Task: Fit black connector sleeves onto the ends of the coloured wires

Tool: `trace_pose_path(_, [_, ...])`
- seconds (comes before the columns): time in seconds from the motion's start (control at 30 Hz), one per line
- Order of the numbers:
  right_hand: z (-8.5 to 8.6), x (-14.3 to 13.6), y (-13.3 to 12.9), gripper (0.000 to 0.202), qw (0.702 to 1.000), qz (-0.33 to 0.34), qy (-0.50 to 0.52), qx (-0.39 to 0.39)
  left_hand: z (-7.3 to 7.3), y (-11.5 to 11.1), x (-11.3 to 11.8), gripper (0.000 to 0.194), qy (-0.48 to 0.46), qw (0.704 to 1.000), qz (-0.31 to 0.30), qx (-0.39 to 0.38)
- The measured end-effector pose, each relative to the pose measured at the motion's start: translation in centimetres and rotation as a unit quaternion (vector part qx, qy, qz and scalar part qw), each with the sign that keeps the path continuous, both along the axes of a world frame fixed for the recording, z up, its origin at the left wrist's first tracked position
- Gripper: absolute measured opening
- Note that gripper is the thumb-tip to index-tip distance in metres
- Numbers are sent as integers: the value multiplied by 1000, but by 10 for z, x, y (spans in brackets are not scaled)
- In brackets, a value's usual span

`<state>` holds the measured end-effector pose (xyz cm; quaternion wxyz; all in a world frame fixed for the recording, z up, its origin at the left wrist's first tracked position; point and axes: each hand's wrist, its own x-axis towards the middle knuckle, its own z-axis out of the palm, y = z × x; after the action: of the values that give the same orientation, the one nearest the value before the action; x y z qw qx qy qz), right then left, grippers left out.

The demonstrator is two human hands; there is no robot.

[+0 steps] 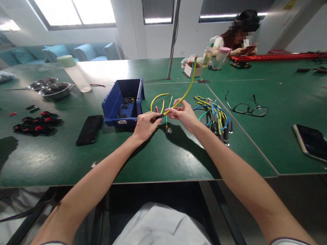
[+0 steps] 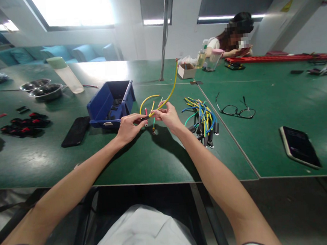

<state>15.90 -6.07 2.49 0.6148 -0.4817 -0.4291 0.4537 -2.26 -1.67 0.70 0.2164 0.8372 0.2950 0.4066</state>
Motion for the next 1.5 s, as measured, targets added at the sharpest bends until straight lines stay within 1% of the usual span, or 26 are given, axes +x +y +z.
trace_pose_path(0.17, [4, -2, -2, 53, 1000, -4, 5, -4, 3, -1, -1, 19, -5, 1000, -6, 4])
trace_pose_path(0.37, [2, -4, -2, 54, 1000, 12, 1, -6, 3, -1, -1, 19, -9, 1000, -18, 3])
trace_pose_path(0.57, [3, -3, -3, 55, 1000, 10, -1, -13, 3, -1, 0, 18, -33, 999, -25, -11])
trace_pose_path(0.73, [-1, -2, -2, 52, 999, 31, 2, -16, 2, -2, 1, 19, -19, 999, -7, -25])
trace_pose_path(0.9, [-4, -1, -1, 49, 998, 43, 30, -22, 2, -2, 2, 17, -11, 1000, 2, -10])
trace_pose_path(1.0, [-3, 0, 0, 42, 998, 48, 40, -29, 2, -2, 2, 15, -9, 1000, -1, -2])
trace_pose_path(1.1, [-1, 2, 3, 36, 998, 25, 40, -36, 3, -2, 2, 14, -12, 1000, 7, 1])
trace_pose_path(1.2, [-1, 3, 4, 38, 999, -23, 20, -22, 2, -2, 2, 14, -15, 1000, 21, 8])
trace_pose_path(1.27, [-3, 3, 5, 40, 999, -42, 9, -12, 2, -2, 2, 13, -15, 1000, 23, 10])
trace_pose_path(1.5, [-8, 2, 6, 42, 999, -39, 7, -13, 2, -2, 0, 15, -7, 1000, 8, -5])
